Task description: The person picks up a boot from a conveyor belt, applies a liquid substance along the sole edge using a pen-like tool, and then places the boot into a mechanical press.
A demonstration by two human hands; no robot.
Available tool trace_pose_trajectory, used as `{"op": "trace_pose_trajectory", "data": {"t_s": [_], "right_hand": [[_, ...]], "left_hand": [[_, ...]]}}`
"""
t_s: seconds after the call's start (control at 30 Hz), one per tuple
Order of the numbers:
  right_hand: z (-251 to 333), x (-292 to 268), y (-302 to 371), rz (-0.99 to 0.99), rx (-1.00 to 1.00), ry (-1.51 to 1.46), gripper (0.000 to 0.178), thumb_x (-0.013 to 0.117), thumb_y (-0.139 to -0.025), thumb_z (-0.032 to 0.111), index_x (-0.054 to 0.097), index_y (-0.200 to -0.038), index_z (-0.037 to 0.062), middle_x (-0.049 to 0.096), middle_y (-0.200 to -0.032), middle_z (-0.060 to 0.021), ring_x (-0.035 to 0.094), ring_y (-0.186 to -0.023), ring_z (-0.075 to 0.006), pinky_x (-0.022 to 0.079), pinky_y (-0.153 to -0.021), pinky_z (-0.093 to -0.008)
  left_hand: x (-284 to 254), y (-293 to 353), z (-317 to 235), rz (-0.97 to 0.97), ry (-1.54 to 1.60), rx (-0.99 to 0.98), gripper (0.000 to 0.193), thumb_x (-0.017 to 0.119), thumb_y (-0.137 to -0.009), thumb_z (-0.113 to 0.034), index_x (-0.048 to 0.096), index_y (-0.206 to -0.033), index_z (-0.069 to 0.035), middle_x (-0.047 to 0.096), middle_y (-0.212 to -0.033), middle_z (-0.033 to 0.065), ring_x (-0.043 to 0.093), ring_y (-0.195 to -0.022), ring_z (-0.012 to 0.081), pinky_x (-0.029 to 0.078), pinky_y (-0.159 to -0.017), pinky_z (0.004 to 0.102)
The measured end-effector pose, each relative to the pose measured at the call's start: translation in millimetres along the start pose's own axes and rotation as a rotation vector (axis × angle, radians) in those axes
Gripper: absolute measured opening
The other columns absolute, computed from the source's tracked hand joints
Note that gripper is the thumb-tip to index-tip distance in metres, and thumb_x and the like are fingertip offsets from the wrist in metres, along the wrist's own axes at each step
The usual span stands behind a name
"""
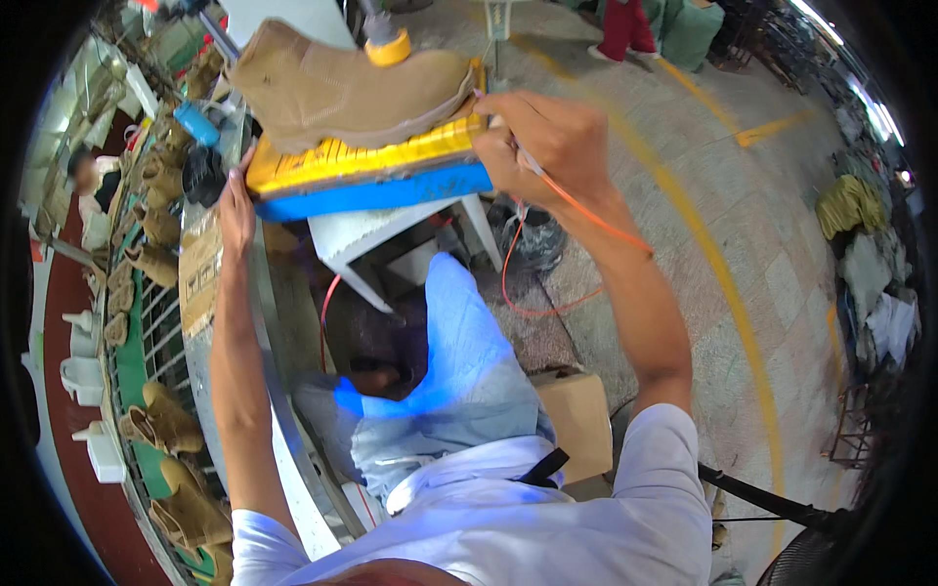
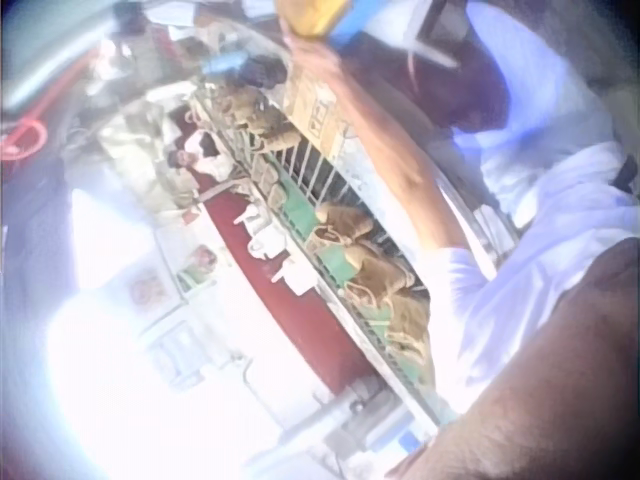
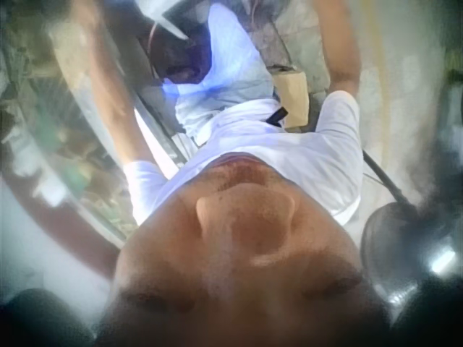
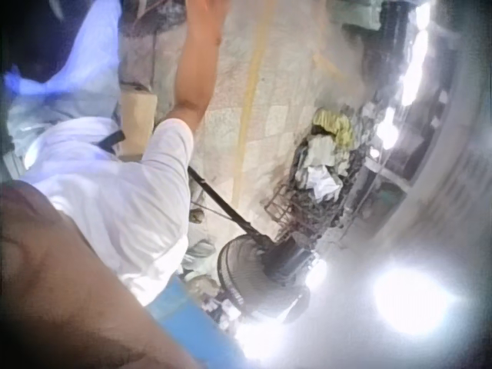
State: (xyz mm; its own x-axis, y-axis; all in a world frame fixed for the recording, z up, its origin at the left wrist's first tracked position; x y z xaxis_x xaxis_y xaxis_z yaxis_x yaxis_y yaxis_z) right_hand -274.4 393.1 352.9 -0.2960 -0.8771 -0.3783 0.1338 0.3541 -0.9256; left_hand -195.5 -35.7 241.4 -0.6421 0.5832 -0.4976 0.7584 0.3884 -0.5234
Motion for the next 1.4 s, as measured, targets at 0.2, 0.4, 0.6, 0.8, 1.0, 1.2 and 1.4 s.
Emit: {"op": "trace_pose_trajectory", "data": {"t_s": [0.2, 0.4, 0.6, 0.8, 1.0, 1.2, 1.4], "right_hand": [[-11, 31, 20, 0.154, 0.555, -0.529, 0.044, 0.051, -0.089, 0.015, 0.062, -0.131, 0.0079, 0.069, -0.067, -0.0056, 0.067, -0.059, -0.015, 0.056, -0.06, -0.0304], [34, 137, 34, 0.192, 0.415, -0.458, 0.046, 0.064, -0.089, 0.024, 0.058, -0.131, 0.0049, 0.072, -0.086, -0.0171, 0.071, -0.078, -0.036, 0.057, -0.068, -0.0458], [49, 141, 5, 0.252, 0.402, -0.275, 0.09, 0.075, -0.081, 0.055, 0.048, -0.131, -0.0141, 0.067, -0.094, -0.0277, 0.068, -0.085, -0.0401, 0.055, -0.072, -0.0477], [18, 155, -5, 0.231, 0.576, -0.194, 0.097, 0.085, -0.066, 0.06, 0.051, -0.121, -0.0121, 0.067, -0.093, -0.0276, 0.068, -0.087, -0.0442, 0.055, -0.075, -0.0496], [-40, 158, 3, 0.294, 0.503, -0.379, 0.088, 0.091, -0.054, 0.058, 0.06, -0.106, -0.0055, 0.069, -0.09, -0.0252, 0.069, -0.087, -0.0437, 0.055, -0.077, -0.0495], [13, 207, -8, 0.359, 0.407, -0.845, 0.049, 0.073, -0.082, 0.038, 0.063, -0.117, 0.0046, 0.071, -0.098, -0.0177, 0.07, -0.089, -0.0327, 0.057, -0.083, -0.0415], [-19, 139, -9, 0.433, 0.57, -0.45, 0.072, 0.086, -0.078, 0.038, 0.057, -0.135, 0.0037, 0.072, -0.115, -0.0164, 0.069, -0.108, -0.0246, 0.053, -0.094, -0.0375]], "left_hand": [[18, 47, -13, -0.143, 0.04, -0.117, 0.058, 0.027, -0.112, -0.038, 0.048, -0.145, 0.004, 0.054, -0.146, 0.0164, 0.051, -0.134, 0.0265, 0.035, -0.115, 0.0373], [54, 144, -127, -0.438, -0.596, 0.165, 0.045, 0.044, -0.106, -0.025, 0.055, -0.136, 0.006, 0.054, -0.137, 0.0256, 0.045, -0.133, 0.0436, 0.031, -0.115, 0.0502], [43, 111, -184, -0.32, -0.132, 0.219, 0.039, 0.046, -0.107, -0.027, 0.058, -0.127, 0.004, 0.059, -0.128, 0.0208, 0.053, -0.123, 0.0323, 0.038, -0.107, 0.0426], [39, -94, -149, -0.206, 0.199, 0.064, 0.057, 0.055, -0.103, -0.046, 0.059, -0.129, 0.005, 0.068, -0.116, 0.014, 0.063, -0.1, 0.0224, 0.048, -0.092, 0.0367], [60, -69, -145, -0.834, 0.461, -0.02, 0.036, 0.064, -0.099, -0.031, 0.068, -0.117, 0.0, 0.07, -0.108, 0.0091, 0.064, -0.092, 0.0167, 0.053, -0.084, 0.0336], [-95, 65, -131, -0.901, 0.89, 0.171, 0.04, 0.054, -0.101, -0.034, 0.052, -0.13, -0.007, 0.061, -0.126, 0.0115, 0.064, -0.109, 0.0316, 0.053, -0.099, 0.0481], [-201, 169, -95, -0.634, 0.802, 0.46, 0.031, 0.055, -0.104, -0.033, 0.054, -0.119, -0.006, 0.062, -0.1, 0.0082, 0.06, -0.091, 0.0249, 0.052, -0.085, 0.0389]]}}
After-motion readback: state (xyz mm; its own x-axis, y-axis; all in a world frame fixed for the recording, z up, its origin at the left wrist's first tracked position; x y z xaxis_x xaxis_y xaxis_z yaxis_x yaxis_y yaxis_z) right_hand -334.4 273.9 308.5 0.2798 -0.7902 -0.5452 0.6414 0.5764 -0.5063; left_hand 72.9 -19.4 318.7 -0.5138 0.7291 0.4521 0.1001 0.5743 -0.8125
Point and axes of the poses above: each hand's wrist, its own y-axis away from the middle knuckle, its own x-axis out of the palm, z = x × y, the point moved 7 cm from there along -y, towards the middle knuckle
